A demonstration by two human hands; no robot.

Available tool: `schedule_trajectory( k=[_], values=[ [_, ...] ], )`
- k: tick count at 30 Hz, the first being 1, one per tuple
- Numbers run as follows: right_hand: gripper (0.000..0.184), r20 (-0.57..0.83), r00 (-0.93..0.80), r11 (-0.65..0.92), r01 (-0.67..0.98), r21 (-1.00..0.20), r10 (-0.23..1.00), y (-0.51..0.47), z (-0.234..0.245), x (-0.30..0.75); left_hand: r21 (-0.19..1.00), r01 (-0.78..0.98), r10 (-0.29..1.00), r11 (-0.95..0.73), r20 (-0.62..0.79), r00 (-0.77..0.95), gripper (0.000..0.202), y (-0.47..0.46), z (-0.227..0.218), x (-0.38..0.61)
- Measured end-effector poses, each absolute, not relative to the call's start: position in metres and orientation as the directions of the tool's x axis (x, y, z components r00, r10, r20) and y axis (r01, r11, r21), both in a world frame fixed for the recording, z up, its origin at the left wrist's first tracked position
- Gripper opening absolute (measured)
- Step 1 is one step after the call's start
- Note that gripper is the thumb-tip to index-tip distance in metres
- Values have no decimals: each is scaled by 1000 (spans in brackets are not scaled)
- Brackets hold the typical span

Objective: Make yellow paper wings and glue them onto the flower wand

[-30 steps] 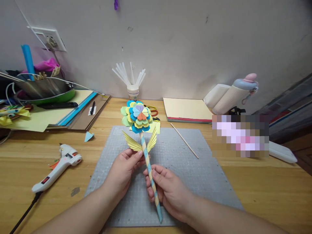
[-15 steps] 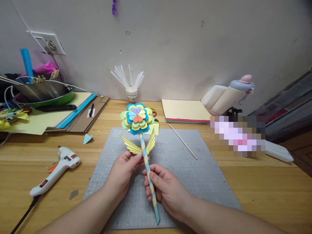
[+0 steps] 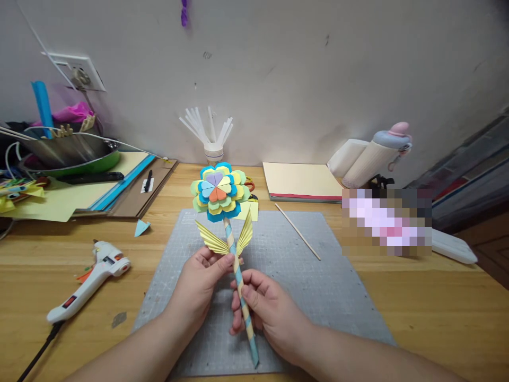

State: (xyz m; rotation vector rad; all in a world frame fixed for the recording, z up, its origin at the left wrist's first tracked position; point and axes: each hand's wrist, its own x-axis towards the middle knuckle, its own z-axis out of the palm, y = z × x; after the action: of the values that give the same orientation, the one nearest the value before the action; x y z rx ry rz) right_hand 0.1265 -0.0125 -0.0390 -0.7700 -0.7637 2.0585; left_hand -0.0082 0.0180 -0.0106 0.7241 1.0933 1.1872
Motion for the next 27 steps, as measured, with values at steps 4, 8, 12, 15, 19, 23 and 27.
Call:
schedule_trajectory(
  k=[4,8,12,15,19,23,27],
  values=[
    [31,-239,-515,-500,-455,-737,823,-14,-39,128,907,-349,969,234,-248,6,29,16,-8,-8],
    [30,-236,-522,-501,-454,-737,820,-16,-40,128,905,-359,969,228,-246,-4,29,15,-5,-7],
    [30,-236,-530,-508,-457,-730,815,-16,-40,129,906,-353,969,232,-248,1,29,14,-4,-7],
    [30,-253,-530,-520,-448,-728,810,-17,-39,128,911,-349,974,219,-227,18,26,13,-6,-7],
    [30,-268,-521,-527,-447,-723,811,-17,-36,128,910,-355,975,215,-223,18,25,13,-8,-7],
    [31,-285,-512,-534,-443,-721,810,-17,-36,128,908,-357,974,217,-228,12,24,14,-6,-6],
    [32,-286,-516,-535,-436,-724,808,-17,-35,128,908,-355,973,220,-232,10,25,14,-5,-6]
  ],
)
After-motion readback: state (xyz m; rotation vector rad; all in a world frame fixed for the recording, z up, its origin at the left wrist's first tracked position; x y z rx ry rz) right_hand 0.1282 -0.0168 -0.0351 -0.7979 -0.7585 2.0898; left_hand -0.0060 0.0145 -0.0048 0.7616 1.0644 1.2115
